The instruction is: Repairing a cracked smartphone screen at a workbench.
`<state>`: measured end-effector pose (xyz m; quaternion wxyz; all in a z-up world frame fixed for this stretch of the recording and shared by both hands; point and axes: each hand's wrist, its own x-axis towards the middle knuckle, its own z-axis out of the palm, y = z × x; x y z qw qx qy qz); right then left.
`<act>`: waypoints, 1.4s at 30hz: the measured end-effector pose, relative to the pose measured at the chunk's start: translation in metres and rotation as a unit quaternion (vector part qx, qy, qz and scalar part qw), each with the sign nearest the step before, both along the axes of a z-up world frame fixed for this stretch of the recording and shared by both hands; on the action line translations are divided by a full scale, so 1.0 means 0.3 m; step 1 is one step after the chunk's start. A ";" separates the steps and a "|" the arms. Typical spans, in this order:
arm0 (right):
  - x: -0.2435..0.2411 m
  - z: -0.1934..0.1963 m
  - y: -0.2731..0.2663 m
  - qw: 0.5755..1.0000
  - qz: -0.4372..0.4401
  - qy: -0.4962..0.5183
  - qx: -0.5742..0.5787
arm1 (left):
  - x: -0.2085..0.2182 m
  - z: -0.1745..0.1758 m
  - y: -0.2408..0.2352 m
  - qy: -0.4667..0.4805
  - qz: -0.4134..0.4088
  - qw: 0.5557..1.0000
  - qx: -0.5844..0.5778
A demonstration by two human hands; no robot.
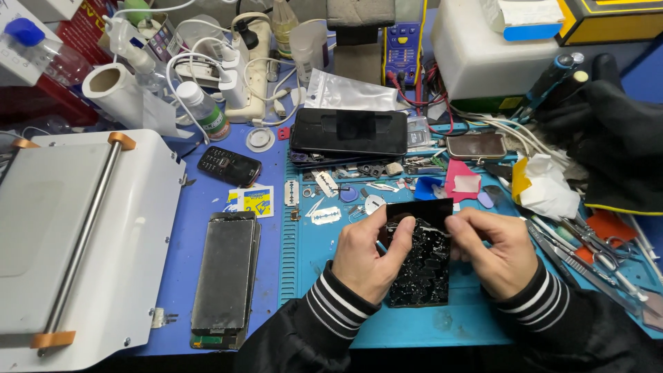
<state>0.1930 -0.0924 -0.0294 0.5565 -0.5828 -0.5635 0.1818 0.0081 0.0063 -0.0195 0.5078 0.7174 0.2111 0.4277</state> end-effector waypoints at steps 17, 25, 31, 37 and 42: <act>0.001 -0.004 -0.006 0.997 0.015 0.051 -0.056 | 0.000 -0.012 0.001 0.003 0.001 1.000 -0.006; -0.019 -0.015 -0.023 0.998 -0.019 0.024 -0.060 | 0.001 -0.062 0.014 0.014 0.001 1.000 0.006; 0.012 -0.010 -0.031 0.998 -0.004 0.035 -0.061 | -0.001 -0.051 0.004 -0.003 -0.001 1.000 -0.006; -0.033 0.003 0.007 0.999 -0.031 0.021 -0.021 | 0.001 -0.018 0.002 -0.002 -0.004 1.000 -0.003; 0.002 -0.043 -0.028 0.998 -0.004 0.041 -0.052 | 0.004 -0.056 0.012 0.008 -0.001 1.000 0.000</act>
